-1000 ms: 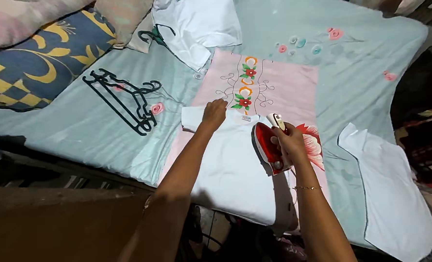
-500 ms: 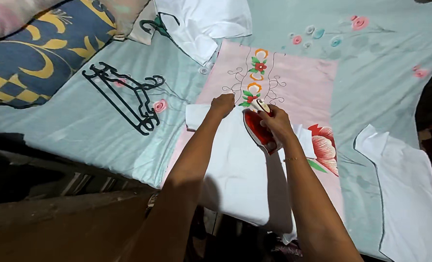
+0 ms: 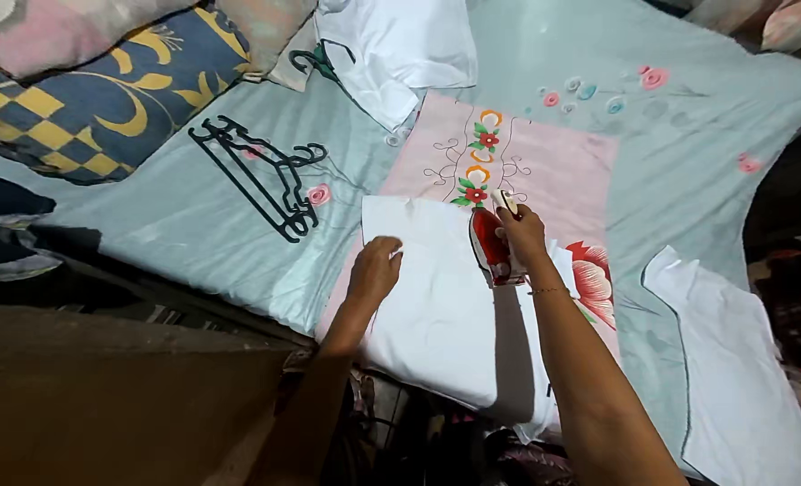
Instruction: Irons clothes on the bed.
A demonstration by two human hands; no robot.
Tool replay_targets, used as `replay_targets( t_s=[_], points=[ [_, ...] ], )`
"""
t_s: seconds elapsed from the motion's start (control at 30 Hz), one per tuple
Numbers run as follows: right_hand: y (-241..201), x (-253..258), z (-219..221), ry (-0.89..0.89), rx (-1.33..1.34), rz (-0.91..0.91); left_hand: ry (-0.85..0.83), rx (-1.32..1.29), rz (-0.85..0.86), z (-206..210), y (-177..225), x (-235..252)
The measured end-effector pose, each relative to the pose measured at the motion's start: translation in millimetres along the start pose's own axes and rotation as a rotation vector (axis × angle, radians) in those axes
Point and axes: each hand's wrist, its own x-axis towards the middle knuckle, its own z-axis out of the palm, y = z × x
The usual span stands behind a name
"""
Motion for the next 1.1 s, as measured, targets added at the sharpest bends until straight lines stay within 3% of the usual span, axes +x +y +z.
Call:
replay_targets(
  t_s=[0.17, 0.33, 0.47, 0.67, 0.83, 1.1],
  points=[
    [-2.1, -39.8, -19.0, 0.064, 0.043, 0.054, 0.05, -0.03, -0.022, 1.5, -8.5, -62.1],
    [14.5, -80.5, -24.4, 0.081, 0.01, 0.105, -0.085, -0.008, -0.143, -2.2, 6.1, -71.6],
    [15.9, -59.7, -16.3, 0.142, 0.026, 0.102, -0.243, 0.013, -0.303, -11.9, 20.1, -61.3],
    [16.2, -13.3, -14.0, 0.14, 0.037, 0.115, -0.334, 0.04, -0.401, -19.1, 26.8, -62.5],
    [24.0, -39.8, -23.6, -0.023, 0.084, 0.052, -0.285, -0.079, -0.403, -23.7, 18.9, -68.1],
    [45.1, -77.6, -33.1, -0.394, 0.134, -0.191, -0.227, -0.194, -0.398, -18.9, 3.8, -71.1]
  ],
)
